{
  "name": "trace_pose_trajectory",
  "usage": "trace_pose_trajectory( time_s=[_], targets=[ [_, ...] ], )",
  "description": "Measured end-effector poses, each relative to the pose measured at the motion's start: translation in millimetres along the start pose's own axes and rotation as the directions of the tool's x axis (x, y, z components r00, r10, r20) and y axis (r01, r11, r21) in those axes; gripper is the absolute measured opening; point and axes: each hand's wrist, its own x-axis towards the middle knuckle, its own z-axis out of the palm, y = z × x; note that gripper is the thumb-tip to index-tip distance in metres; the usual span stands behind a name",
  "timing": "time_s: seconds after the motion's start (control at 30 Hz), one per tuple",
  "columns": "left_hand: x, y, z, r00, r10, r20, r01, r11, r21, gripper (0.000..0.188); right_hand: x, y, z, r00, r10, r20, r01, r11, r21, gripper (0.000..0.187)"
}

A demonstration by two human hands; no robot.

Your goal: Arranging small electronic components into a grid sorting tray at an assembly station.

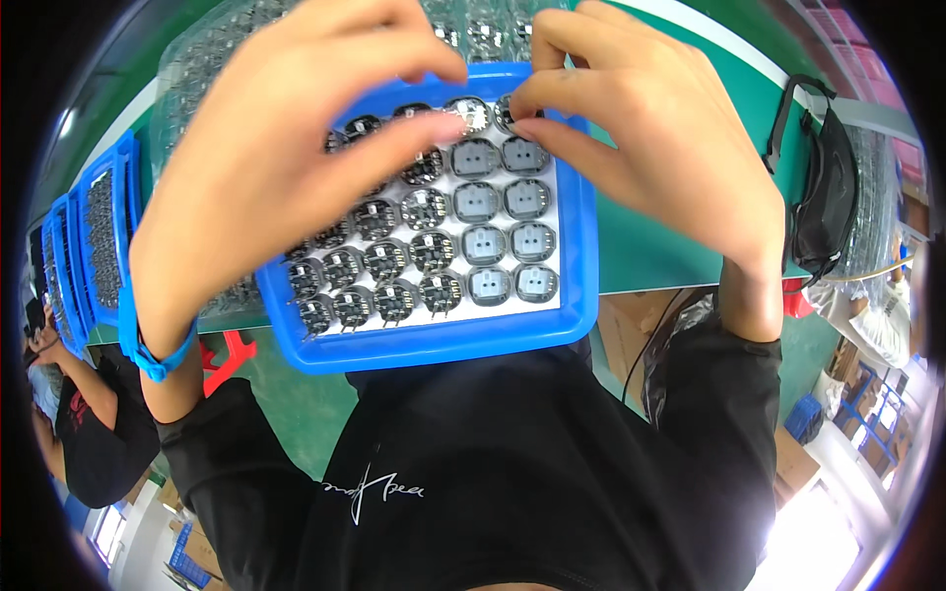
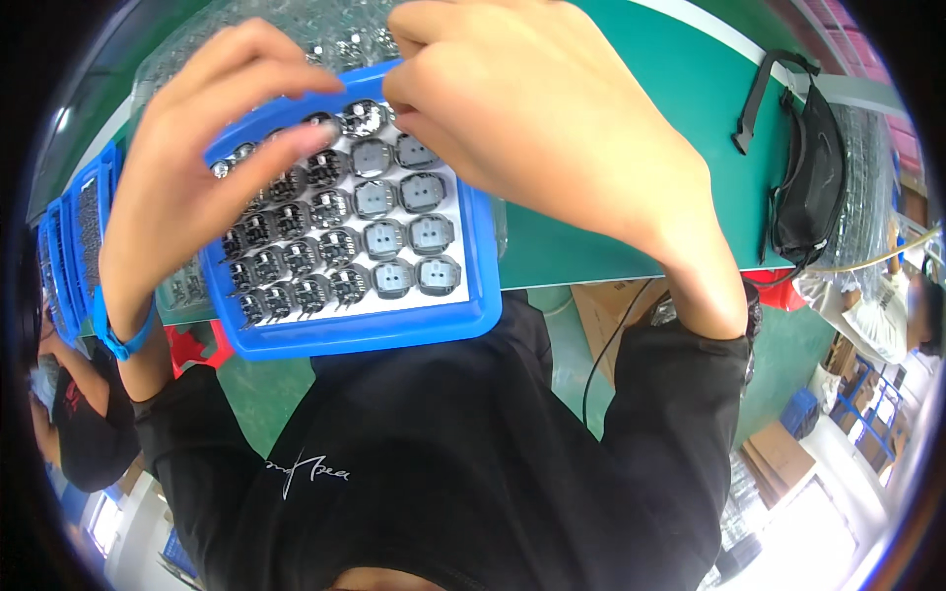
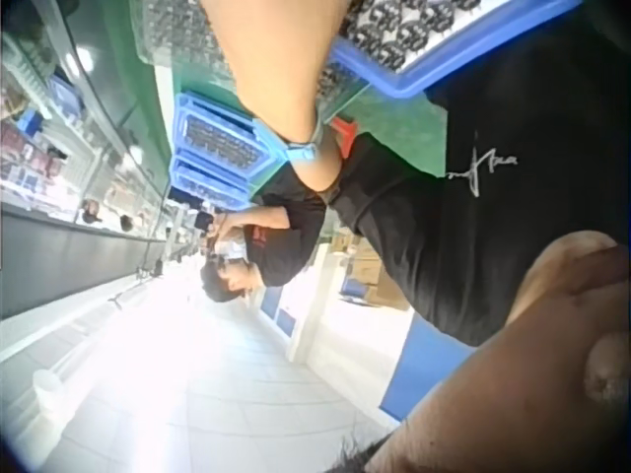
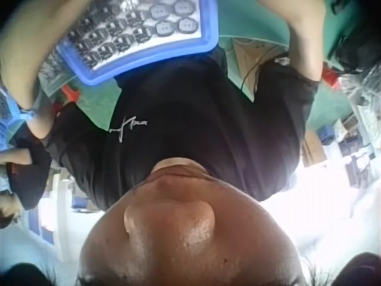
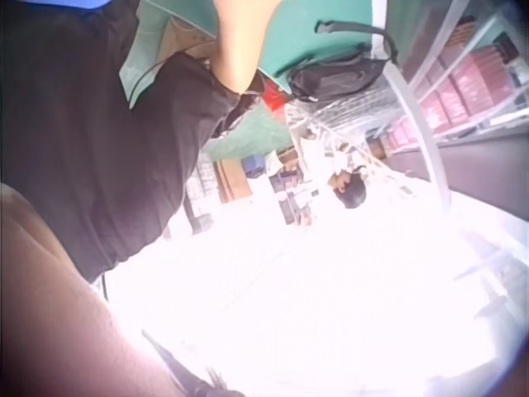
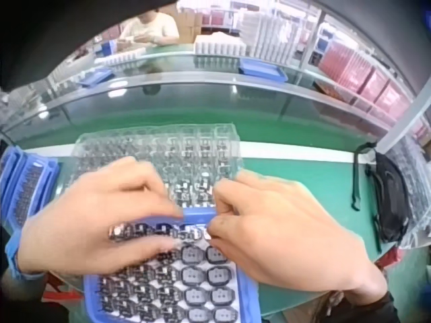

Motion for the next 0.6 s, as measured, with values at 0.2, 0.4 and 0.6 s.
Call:
trace_pose_trajectory(
  time_s=[0.2,0.4,0.6],
  targets=[
    [-6.8,-15.4,-43.4,0.904,-0.428,-0.008,0.415,0.872,0.258,0.020,22.4,8.3,-2.7,0.995,-0.088,-0.041,0.092,0.988,0.123,0.012],
    [10.1,-55.4,-18.2,0.934,-0.325,0.150,0.281,0.926,0.254,0.023,65.2,31.3,12.1,0.993,-0.047,0.105,0.044,0.998,0.033,0.018],
    [17.8,-51.7,-4.3,0.965,-0.226,0.133,0.197,0.960,0.199,0.016,72.2,37.9,27.1,0.985,0.069,0.158,-0.067,0.998,-0.023,0.019]
  ],
)
